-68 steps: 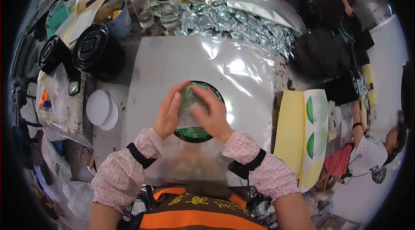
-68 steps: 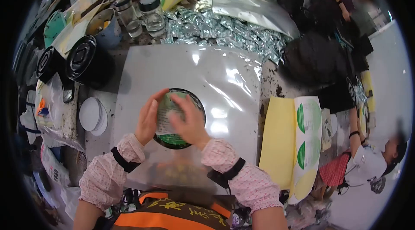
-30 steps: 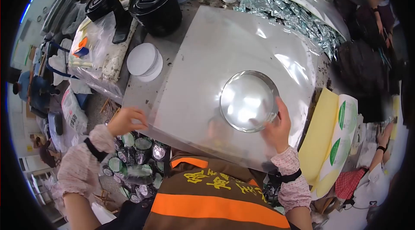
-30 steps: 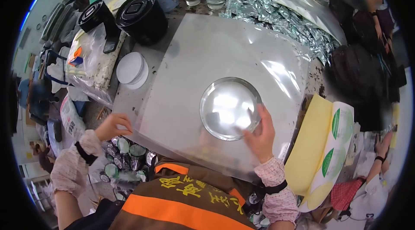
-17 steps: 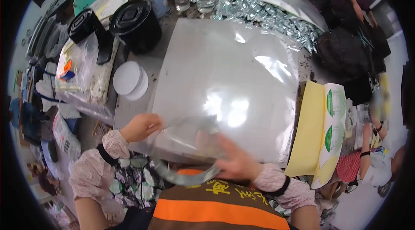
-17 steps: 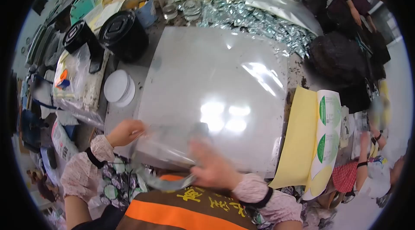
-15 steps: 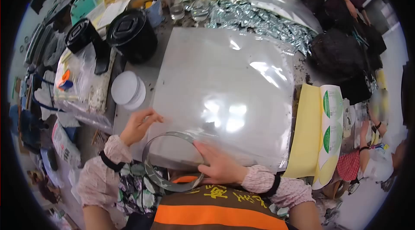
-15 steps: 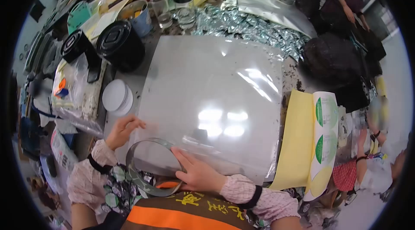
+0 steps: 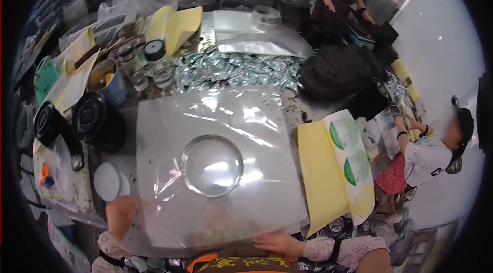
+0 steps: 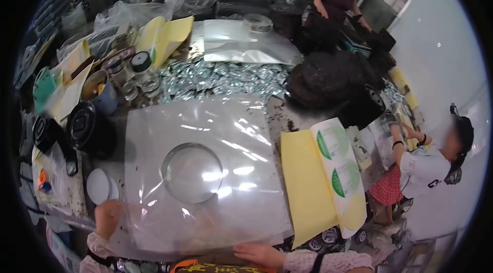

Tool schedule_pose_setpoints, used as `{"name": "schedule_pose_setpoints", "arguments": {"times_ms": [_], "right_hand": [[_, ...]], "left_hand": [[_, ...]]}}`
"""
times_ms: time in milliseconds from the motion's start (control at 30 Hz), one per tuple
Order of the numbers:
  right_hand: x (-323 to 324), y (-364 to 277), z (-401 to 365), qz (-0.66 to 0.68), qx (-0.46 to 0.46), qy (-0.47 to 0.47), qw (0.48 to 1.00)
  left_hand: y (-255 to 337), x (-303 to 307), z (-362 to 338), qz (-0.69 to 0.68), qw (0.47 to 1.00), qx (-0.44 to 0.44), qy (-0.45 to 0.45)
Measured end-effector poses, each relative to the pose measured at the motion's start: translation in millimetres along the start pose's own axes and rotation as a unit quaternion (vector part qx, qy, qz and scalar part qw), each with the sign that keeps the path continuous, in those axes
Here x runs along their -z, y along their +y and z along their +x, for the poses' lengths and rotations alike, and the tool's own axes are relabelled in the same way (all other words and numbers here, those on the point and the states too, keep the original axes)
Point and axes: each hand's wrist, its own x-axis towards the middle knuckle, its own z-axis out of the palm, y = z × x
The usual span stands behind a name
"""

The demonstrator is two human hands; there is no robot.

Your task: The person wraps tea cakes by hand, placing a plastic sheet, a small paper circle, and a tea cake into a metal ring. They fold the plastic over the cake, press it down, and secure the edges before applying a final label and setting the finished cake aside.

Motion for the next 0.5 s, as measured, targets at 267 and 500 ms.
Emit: {"name": "schedule_pose_setpoints", "arguments": {"times_ms": [267,500], "right_hand": [[228,117,-19,-0.045,-0.376,0.508,0.774],[399,325,-7,-0.024,-0.399,0.703,0.588]], "left_hand": [[-99,-36,-13,0.175,0.966,0.093,0.167],[-76,-33,-4,0.146,0.94,0.232,0.202]]}}
